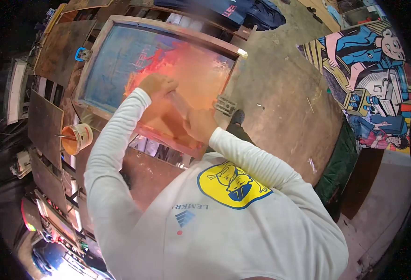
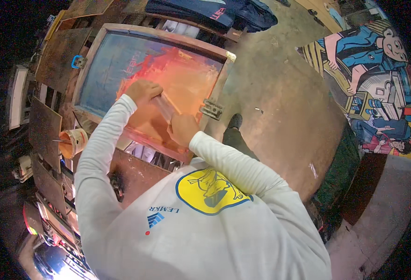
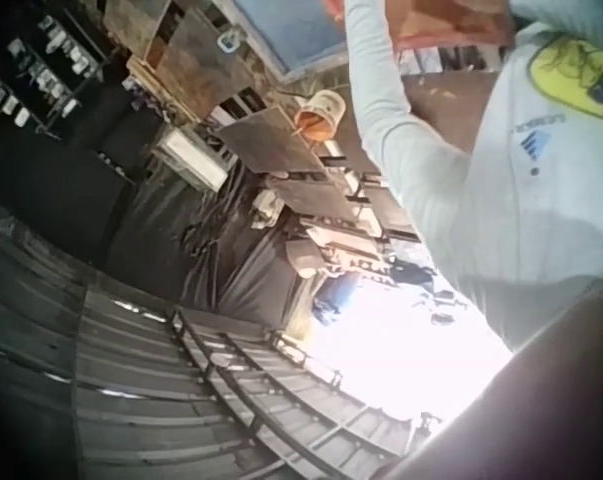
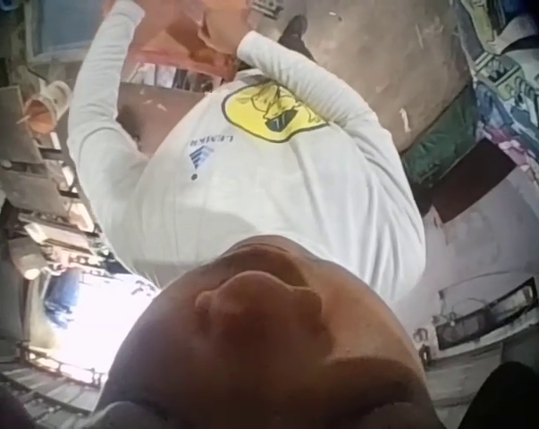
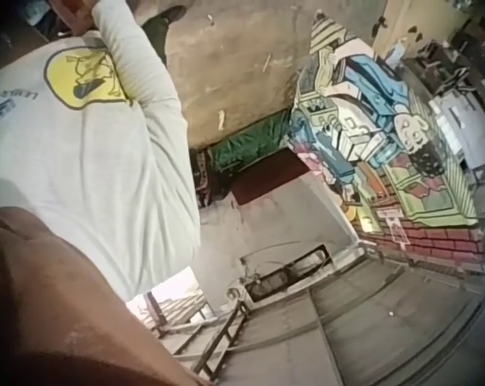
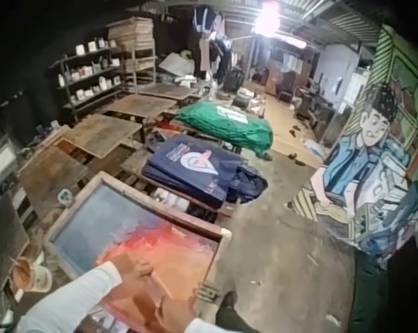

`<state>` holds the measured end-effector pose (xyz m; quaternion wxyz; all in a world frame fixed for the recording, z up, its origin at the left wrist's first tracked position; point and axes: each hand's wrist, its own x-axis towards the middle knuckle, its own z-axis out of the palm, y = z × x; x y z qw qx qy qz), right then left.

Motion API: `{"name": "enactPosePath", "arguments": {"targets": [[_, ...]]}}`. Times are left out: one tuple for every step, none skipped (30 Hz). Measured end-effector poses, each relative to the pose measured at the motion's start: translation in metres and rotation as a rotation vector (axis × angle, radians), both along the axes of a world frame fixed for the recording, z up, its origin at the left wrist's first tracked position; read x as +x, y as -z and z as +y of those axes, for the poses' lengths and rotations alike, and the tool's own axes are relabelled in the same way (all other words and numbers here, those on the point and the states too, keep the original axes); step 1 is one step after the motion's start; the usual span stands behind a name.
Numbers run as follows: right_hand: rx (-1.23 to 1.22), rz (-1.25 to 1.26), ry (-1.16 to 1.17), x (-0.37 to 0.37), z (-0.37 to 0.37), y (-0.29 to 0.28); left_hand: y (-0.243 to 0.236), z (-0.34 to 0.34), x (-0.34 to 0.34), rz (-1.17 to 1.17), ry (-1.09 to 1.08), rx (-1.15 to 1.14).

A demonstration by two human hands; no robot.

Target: Screen printing a design onto a tote bag.

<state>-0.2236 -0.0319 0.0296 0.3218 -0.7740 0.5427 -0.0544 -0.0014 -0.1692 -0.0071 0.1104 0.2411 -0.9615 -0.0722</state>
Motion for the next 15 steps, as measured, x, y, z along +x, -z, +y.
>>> {"name": "enactPosePath", "arguments": {"targets": [[-0.052, -0.108, 0.044, -0.002, 0.002, 0.004, -0.004, 0.004, 0.001, -0.071, -0.004, 0.047], [-0.054, -0.116, 0.048, -0.004, 0.001, 0.006, -0.007, 0.007, 0.002, -0.079, 0.0, 0.045], [-0.015, -0.153, 0.032, -0.01, 0.0, 0.007, -0.009, 0.01, 0.002, -0.094, -0.01, 0.045], [0.025, -0.191, 0.017, -0.013, -0.001, 0.008, -0.012, 0.009, 0.0, -0.108, -0.018, 0.045], [0.026, -0.186, 0.017, -0.012, 0.0, 0.004, -0.016, 0.008, -0.005, -0.103, -0.018, 0.046], [-0.025, -0.08, 0.062, -0.011, 0.002, -0.003, -0.02, 0.006, -0.011, -0.029, -0.023, -0.017], [-0.076, 0.027, 0.105, -0.01, 0.003, -0.006, -0.022, 0.005, -0.016, 0.046, -0.03, -0.08], [-0.073, 0.025, 0.106, -0.011, 0.002, -0.006, -0.023, 0.002, -0.019, 0.044, -0.029, -0.078], [-0.278, 0.155, 0.026, -0.013, -0.002, -0.004, -0.022, -0.005, -0.022, 0.097, -0.038, -0.127], [-0.482, 0.285, -0.055, -0.014, -0.004, -0.002, -0.021, -0.008, -0.024, 0.15, -0.048, -0.177], [-0.483, 0.288, -0.055, -0.013, -0.008, -0.001, -0.018, -0.011, -0.025, 0.153, -0.047, -0.179], [-0.44, 0.363, -0.063, -0.01, -0.011, 0.0, -0.013, -0.013, -0.024, 0.175, -0.045, -0.196], [-0.396, 0.438, -0.072, -0.008, -0.013, 0.001, -0.008, -0.014, -0.025, 0.197, -0.043, -0.213], [-0.397, 0.441, -0.071, -0.008, -0.015, 0.005, -0.005, -0.015, -0.026, 0.2, -0.042, -0.214], [-0.458, 0.511, -0.101, -0.008, -0.016, 0.008, -0.001, -0.015, -0.028, 0.205, -0.068, -0.218]]}}
